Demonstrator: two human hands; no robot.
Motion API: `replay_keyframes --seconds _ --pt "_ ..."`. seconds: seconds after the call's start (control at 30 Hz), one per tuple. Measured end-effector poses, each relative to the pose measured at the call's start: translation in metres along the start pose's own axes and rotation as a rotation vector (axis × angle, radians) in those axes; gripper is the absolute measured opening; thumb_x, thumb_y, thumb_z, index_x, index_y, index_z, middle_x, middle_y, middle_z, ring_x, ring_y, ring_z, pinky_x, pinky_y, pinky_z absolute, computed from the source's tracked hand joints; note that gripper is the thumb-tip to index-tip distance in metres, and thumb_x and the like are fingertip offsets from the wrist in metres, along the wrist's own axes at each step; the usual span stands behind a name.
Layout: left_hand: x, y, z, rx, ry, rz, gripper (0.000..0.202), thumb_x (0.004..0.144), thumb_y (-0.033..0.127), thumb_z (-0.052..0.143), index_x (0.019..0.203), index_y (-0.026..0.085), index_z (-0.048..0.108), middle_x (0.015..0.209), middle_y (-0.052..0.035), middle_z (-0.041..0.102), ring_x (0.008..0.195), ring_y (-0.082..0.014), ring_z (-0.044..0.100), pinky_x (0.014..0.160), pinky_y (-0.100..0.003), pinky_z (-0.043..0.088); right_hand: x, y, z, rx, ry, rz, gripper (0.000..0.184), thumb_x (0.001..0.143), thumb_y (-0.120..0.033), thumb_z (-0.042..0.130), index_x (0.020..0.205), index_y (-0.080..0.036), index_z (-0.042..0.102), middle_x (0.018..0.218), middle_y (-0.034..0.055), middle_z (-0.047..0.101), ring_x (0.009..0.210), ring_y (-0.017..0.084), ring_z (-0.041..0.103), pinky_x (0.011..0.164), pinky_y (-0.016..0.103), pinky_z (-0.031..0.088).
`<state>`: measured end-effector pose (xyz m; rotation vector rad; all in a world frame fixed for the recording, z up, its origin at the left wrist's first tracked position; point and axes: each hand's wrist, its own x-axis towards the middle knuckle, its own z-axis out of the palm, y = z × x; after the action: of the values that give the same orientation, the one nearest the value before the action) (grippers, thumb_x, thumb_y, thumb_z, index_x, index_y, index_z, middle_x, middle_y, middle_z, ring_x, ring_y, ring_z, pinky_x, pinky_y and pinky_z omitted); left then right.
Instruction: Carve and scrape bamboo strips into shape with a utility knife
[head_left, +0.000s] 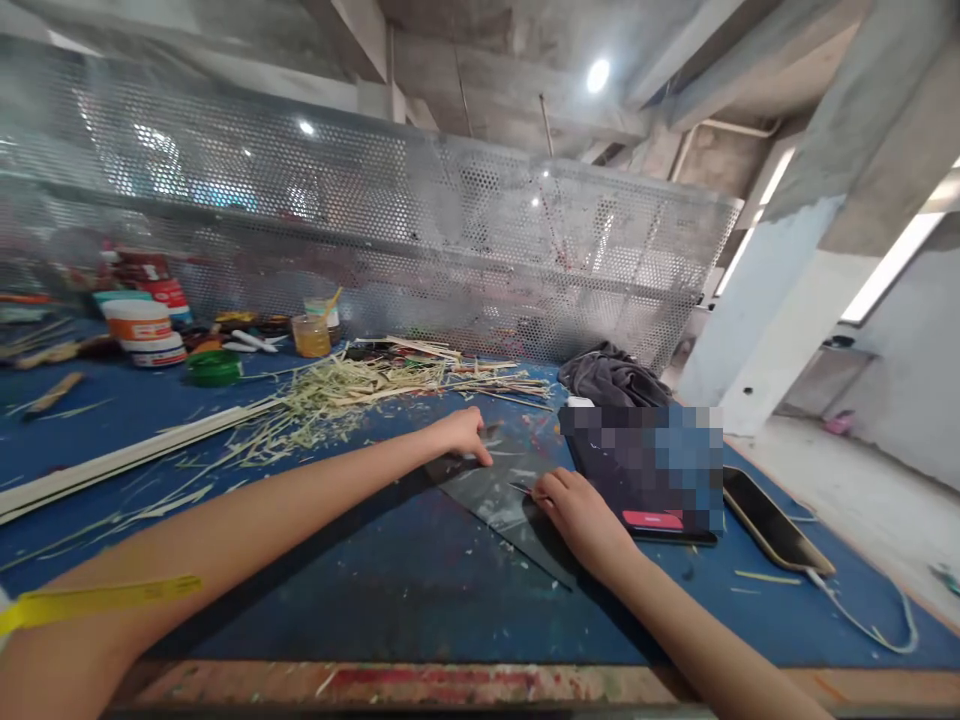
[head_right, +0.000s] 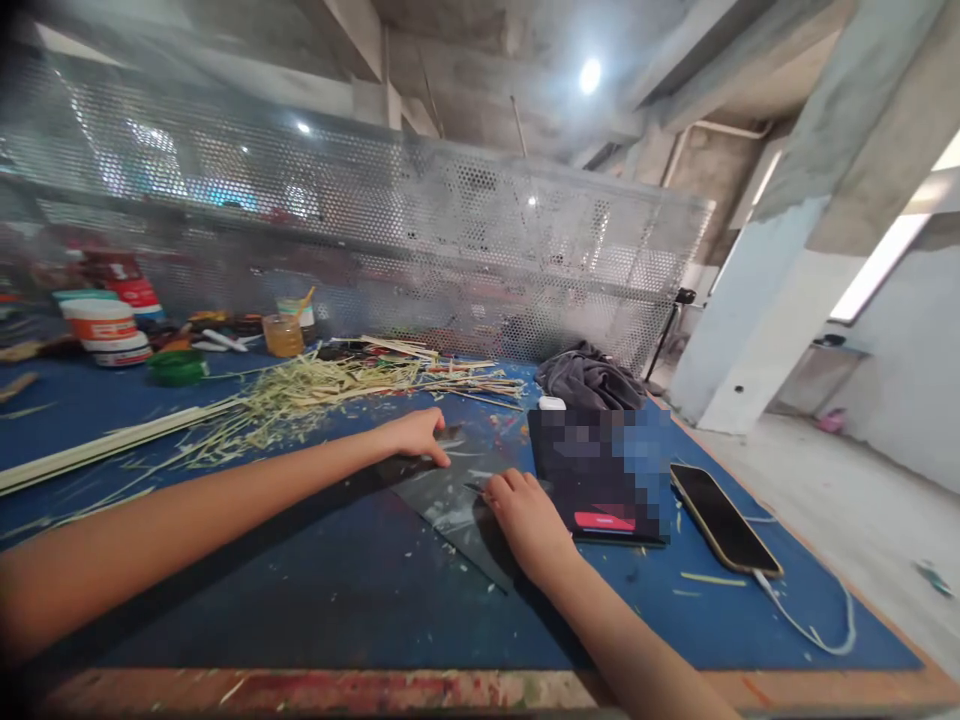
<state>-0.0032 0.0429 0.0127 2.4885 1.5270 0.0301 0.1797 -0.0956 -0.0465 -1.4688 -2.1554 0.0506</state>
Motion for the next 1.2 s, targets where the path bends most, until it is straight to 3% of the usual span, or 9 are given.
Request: replay_keyframes --seconds 0.2,0.4,0.53,0.67,0.8,0.87,0.93,1.07,1.2 --pt "-0.016 -0.009 -0.024 0.033 0.045 0.09 0.029 0.067 0.036 0.077 0.081 0.013 0.065 0.079 -0.0013 0.068 0.074 -0.0153 0.063 0.069 -0.028 0.048 -0.004 0.007 -0.012 0.02 0.134 0.001 0.012 0.09 -0.014 0.045 0.087 -0.021 0.055 0.089 0.0053 0.057 0.079 0.019 0.057 0.072 0.029 0.044" --pt "-0.058 -0.07 -0.127 0.117 0.761 -0.051 0.05 0.098 0.035 0.015 0.129 0.007 0.043 0.134 -0.0088 0.045 0.131 -0.0272 0.028 0.096 -0.041 0.027 -0.004 0.018 -0.028 0.094 0.368 0.035 0.011 0.094 -0.025 0.04 0.091 -0.022 0.049 0.088 0.0039 0.055 0.077 0.016 0.055 0.07 0.027 0.043" --pt "-0.071 -0.068 -0.14 0.109 0.92 0.019 0.049 0.093 0.035 0.028 0.133 0.01 0.041 0.14 -0.0062 0.04 0.133 -0.0277 0.026 0.095 -0.044 0.024 -0.001 0.017 -0.032 0.122 0.436 0.039 0.009 0.091 -0.025 0.042 0.089 -0.023 0.05 0.085 0.0029 0.055 0.075 0.016 0.053 0.069 0.027 0.042" --pt "-0.097 -0.02 -0.078 -0.118 0.739 0.187 0.046 0.083 0.045 0.05 0.121 0.019 0.054 0.1 -0.004 0.067 0.091 -0.0202 0.062 0.079 -0.034 0.045 -0.001 0.026 -0.041 0.133 0.533 0.086 0.01 0.091 -0.029 0.043 0.089 -0.023 0.05 0.086 0.003 0.055 0.075 0.016 0.053 0.069 0.028 0.042" --pt "-0.134 0.025 -0.003 -1.124 -0.045 0.173 0.056 0.076 0.057 0.058 0.117 0.02 0.049 0.097 -0.0065 0.068 0.081 -0.0219 0.066 0.07 -0.034 0.053 -0.004 0.048 -0.052 0.147 0.66 0.193 0.014 0.09 -0.034 0.045 0.088 -0.021 0.05 0.083 0.0021 0.056 0.067 0.015 0.052 0.063 0.028 0.042" --pt "-0.143 0.034 0.019 -1.055 -0.446 0.33 0.048 0.071 0.056 0.065 0.1 0.018 0.058 0.094 -0.0062 0.069 0.082 -0.0232 0.065 0.072 -0.033 0.053 -0.005 0.057 -0.056 0.163 0.708 0.249 0.016 0.089 -0.036 0.047 0.088 -0.021 0.05 0.08 0.0011 0.055 0.062 0.014 0.051 0.06 0.028 0.042" --pt "-0.142 0.038 0.027 -0.781 -0.625 0.678 0.038 0.08 0.051 0.058 0.097 0.018 0.063 0.1 -0.0072 0.068 0.092 -0.0253 0.064 0.085 -0.036 0.05 -0.005 0.062 -0.058 0.185 0.73 0.29 0.017 0.089 -0.037 0.047 0.088 -0.021 0.049 0.077 0.0002 0.056 0.06 0.013 0.051 0.059 0.027 0.042" --pt "-0.112 0.03 0.023 -0.362 -0.412 1.008 0.036 0.093 0.036 0.04 0.126 0.026 0.051 0.128 -0.0049 0.057 0.121 -0.0227 0.05 0.116 -0.04 0.014 -0.005 0.062 -0.059 0.212 0.717 0.319 0.018 0.087 -0.038 0.049 0.087 -0.021 0.05 0.077 0.0006 0.057 0.06 0.013 0.052 0.058 0.027 0.042" --pt "-0.07 -0.017 -0.005 -0.054 0.035 0.565 0.031 0.087 0.031 0.047 0.115 0.03 0.059 0.114 -0.0007 0.065 0.102 -0.019 0.059 0.095 -0.028 0.043 -0.007 0.061 -0.06 0.222 0.707 0.322 0.019 0.086 -0.039 0.05 0.089 -0.02 0.051 0.084 0.0028 0.057 0.064 0.014 0.054 0.06 0.029 0.043"
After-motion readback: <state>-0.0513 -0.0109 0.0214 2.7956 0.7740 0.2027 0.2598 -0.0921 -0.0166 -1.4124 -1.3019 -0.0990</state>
